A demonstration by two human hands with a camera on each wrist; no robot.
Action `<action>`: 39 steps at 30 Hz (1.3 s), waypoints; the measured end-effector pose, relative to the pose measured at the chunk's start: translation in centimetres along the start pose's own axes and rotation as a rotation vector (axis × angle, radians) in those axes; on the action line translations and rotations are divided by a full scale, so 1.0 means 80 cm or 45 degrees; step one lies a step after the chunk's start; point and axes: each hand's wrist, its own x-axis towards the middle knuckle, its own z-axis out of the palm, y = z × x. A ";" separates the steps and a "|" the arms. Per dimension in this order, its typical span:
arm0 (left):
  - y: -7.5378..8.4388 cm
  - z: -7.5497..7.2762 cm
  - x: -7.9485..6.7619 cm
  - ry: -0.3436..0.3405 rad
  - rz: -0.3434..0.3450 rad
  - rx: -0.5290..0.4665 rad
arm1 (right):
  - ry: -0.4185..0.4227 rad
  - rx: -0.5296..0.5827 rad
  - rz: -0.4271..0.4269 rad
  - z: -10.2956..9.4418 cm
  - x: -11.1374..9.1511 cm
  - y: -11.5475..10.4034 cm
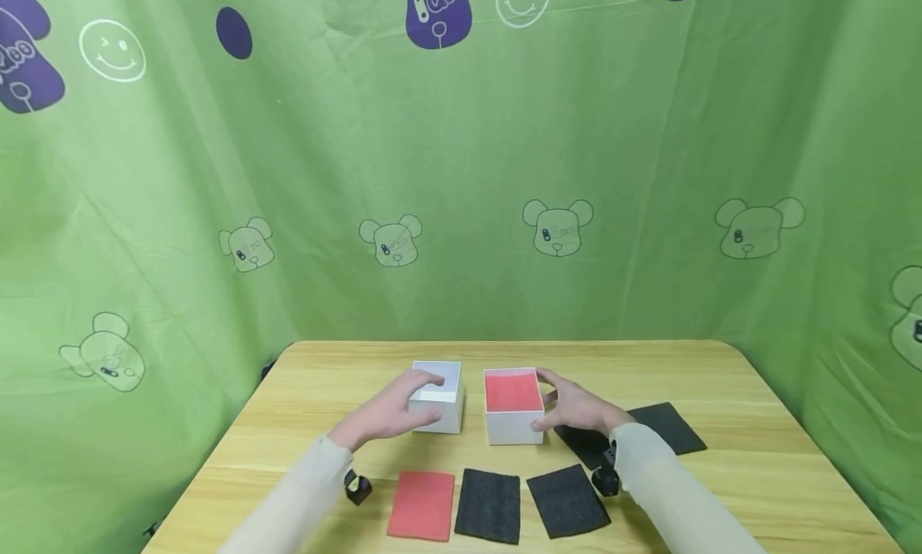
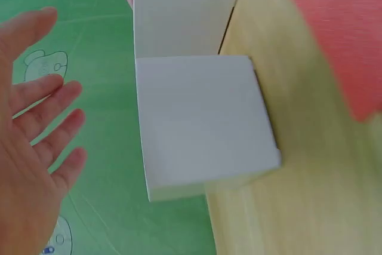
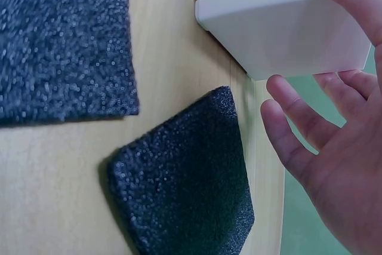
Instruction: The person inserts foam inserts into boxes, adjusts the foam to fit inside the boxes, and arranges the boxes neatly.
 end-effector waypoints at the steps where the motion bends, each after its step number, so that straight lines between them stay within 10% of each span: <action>1: 0.000 -0.002 -0.009 0.008 -0.002 -0.024 | 0.001 -0.010 0.004 0.000 -0.001 -0.001; 15: 0.001 0.005 -0.083 -0.190 0.000 -0.025 | -0.007 -0.037 0.006 -0.001 -0.002 -0.006; 39: -0.007 0.065 -0.103 -0.345 0.024 0.182 | 0.004 0.006 0.016 0.001 -0.003 -0.008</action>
